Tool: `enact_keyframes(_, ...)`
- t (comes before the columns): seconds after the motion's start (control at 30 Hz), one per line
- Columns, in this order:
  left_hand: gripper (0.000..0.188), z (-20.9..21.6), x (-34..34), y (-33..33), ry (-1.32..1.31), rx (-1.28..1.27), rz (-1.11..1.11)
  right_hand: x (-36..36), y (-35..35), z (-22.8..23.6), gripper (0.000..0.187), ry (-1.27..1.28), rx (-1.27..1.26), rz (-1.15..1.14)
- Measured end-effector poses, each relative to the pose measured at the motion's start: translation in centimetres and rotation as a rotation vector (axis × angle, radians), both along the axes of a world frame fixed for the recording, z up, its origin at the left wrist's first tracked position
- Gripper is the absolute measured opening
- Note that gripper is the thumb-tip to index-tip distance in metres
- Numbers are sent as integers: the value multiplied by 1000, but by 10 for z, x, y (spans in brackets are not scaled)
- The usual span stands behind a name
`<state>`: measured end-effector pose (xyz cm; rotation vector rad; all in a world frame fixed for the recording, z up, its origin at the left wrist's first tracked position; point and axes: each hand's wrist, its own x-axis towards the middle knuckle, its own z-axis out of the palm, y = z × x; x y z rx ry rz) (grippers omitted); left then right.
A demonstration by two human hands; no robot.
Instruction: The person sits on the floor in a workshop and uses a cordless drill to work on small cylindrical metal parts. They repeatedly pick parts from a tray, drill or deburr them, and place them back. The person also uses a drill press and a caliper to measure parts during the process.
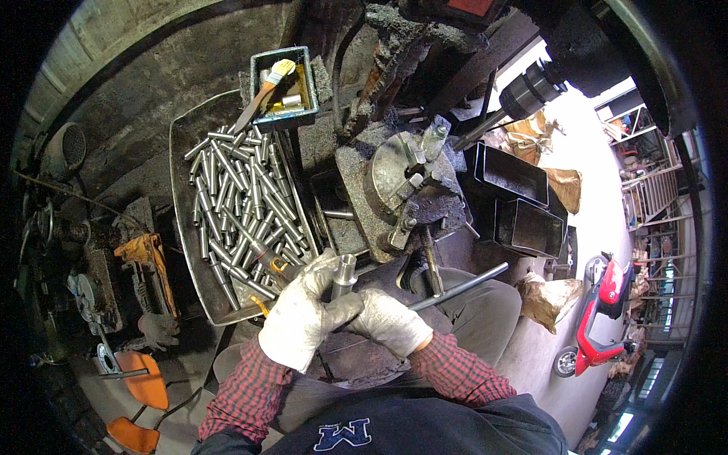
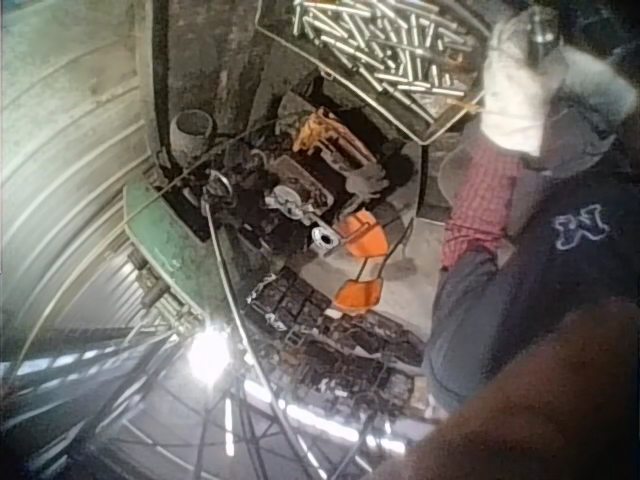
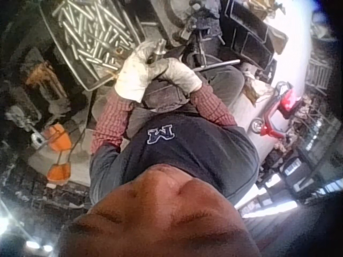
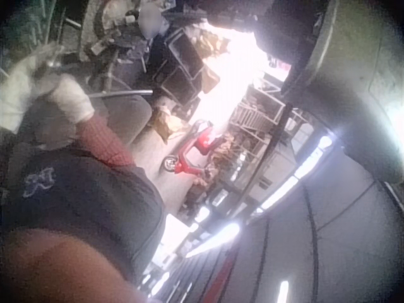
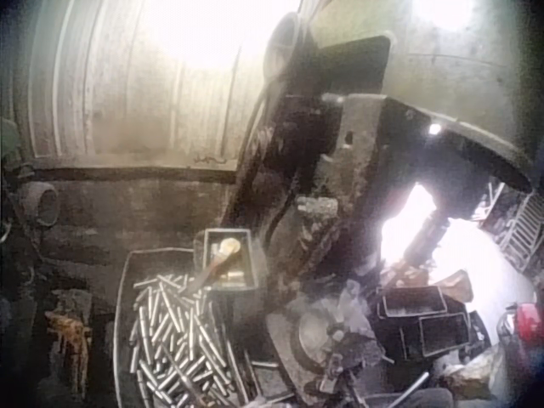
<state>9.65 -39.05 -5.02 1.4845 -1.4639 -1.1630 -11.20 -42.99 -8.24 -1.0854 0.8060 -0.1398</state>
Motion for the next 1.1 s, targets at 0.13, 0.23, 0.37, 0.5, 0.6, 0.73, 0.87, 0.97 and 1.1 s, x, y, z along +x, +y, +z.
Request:
enact_keyframes(0.13, 77, -1, 0, 0, -21, 25, -1, -3, 4, -13, 18, -1, 57, -17)
enact_keyframes(0.23, 75, -1, -1, -1, -39, -22, 6, -5, 6, -21, 18, -38, 1, -3)
enact_keyframes(0.37, 74, -3, -1, -1, -2, -6, 13, -4, 3, -17, 18, 67, -97, 52)
enact_keyframes(0.5, 71, -4, -4, 2, -72, 16, 46, -3, -1, -2, 23, 64, -182, 86)
enact_keyframes(0.6, 68, -5, -6, 3, -27, 64, 73, -3, -1, 3, 27, 121, -306, 130)
enact_keyframes(0.73, 65, -6, -6, 4, 153, 88, 64, -3, 5, -9, 31, 272, -420, -25)
enact_keyframes(0.87, 63, -9, -6, 6, 106, -4, 52, -10, 8, -28, 28, 413, -647, -42)
enact_keyframes(0.97, 63, -11, -8, 6, 127, 4, 51, -18, 7, -34, 27, 452, -816, 45)
enact_keyframes(1.1, 63, -13, -8, 5, 151, 31, 39, -22, 6, -30, 29, 458, -983, 70)
